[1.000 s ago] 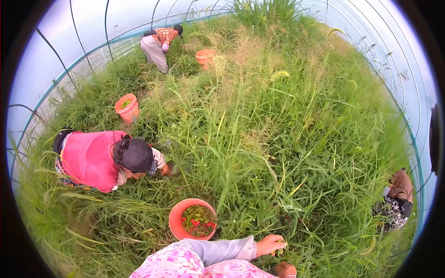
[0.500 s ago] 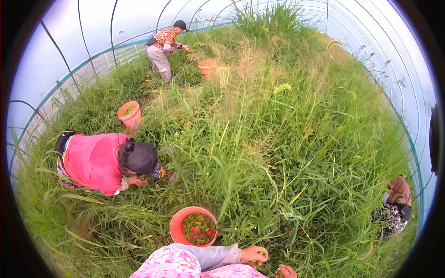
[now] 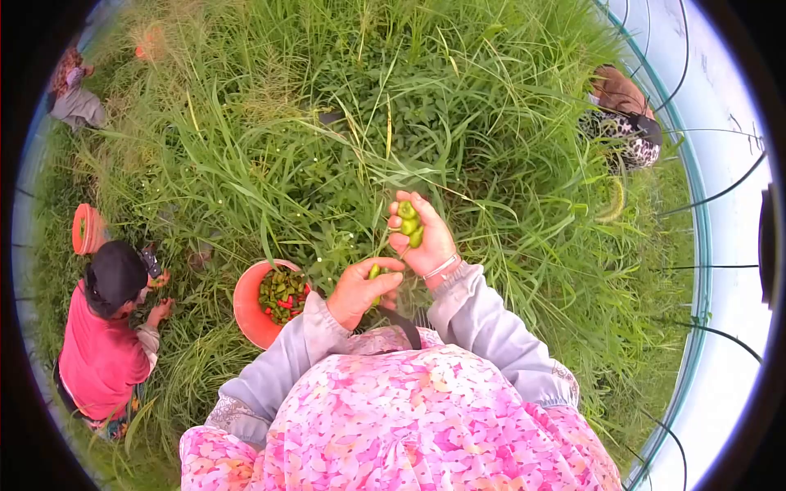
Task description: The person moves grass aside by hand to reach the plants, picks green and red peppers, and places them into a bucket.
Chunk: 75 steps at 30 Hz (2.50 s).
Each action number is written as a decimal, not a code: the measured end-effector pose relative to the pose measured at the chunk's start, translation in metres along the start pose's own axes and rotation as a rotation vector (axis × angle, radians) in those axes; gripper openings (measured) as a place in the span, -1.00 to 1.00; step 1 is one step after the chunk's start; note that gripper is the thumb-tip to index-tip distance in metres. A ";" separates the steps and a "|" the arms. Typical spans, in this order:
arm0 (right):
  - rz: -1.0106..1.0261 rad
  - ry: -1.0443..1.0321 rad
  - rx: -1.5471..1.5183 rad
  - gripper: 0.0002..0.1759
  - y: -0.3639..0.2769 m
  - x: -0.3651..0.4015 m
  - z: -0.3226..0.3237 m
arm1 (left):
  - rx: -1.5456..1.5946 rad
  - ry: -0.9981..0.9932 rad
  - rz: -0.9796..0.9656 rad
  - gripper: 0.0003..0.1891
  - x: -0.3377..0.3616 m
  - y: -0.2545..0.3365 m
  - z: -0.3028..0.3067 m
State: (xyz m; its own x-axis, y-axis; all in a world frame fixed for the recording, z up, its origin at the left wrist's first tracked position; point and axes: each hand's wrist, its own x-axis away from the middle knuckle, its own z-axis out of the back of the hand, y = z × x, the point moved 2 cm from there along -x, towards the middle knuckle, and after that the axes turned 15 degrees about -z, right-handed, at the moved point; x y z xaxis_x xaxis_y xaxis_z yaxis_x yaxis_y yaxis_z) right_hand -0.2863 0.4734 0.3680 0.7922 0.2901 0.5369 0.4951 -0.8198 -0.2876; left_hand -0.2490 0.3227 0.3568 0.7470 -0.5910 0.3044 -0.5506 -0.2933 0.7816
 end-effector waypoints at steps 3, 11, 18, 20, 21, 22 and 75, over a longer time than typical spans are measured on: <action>-0.030 -0.007 -0.066 -0.75 0.006 -0.008 0.002 | 0.047 -0.016 -0.014 -0.77 0.000 -0.005 0.004; -0.113 0.141 0.037 -0.74 0.026 -0.012 0.038 | 0.092 0.192 0.087 -0.79 0.012 -0.026 0.041; -0.465 0.142 0.295 -0.67 0.102 -0.029 0.035 | 0.091 0.565 0.106 -0.74 0.057 -0.060 0.142; -0.637 0.062 0.401 -0.57 0.131 -0.042 0.016 | 0.044 0.669 0.071 -0.70 0.068 -0.074 0.180; -0.670 0.032 0.404 -0.50 0.147 -0.048 0.012 | -0.033 0.712 -0.019 -0.67 0.073 -0.080 0.199; -0.729 0.013 0.474 -0.45 0.161 -0.056 0.007 | -0.111 0.751 -0.108 -0.65 0.079 -0.087 0.217; -0.052 0.400 2.155 -0.51 -0.065 0.063 0.377 | -0.882 -0.547 0.214 -0.77 -0.248 -0.399 -0.068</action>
State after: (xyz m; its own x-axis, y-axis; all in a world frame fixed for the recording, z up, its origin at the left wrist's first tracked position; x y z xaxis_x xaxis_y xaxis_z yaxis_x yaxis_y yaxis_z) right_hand -0.1343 0.7313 0.1211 0.8145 -0.0337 0.5791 0.2603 0.9134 -0.3130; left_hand -0.1892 0.6373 0.0066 0.2757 -0.8883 0.3674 -0.0216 0.3763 0.9262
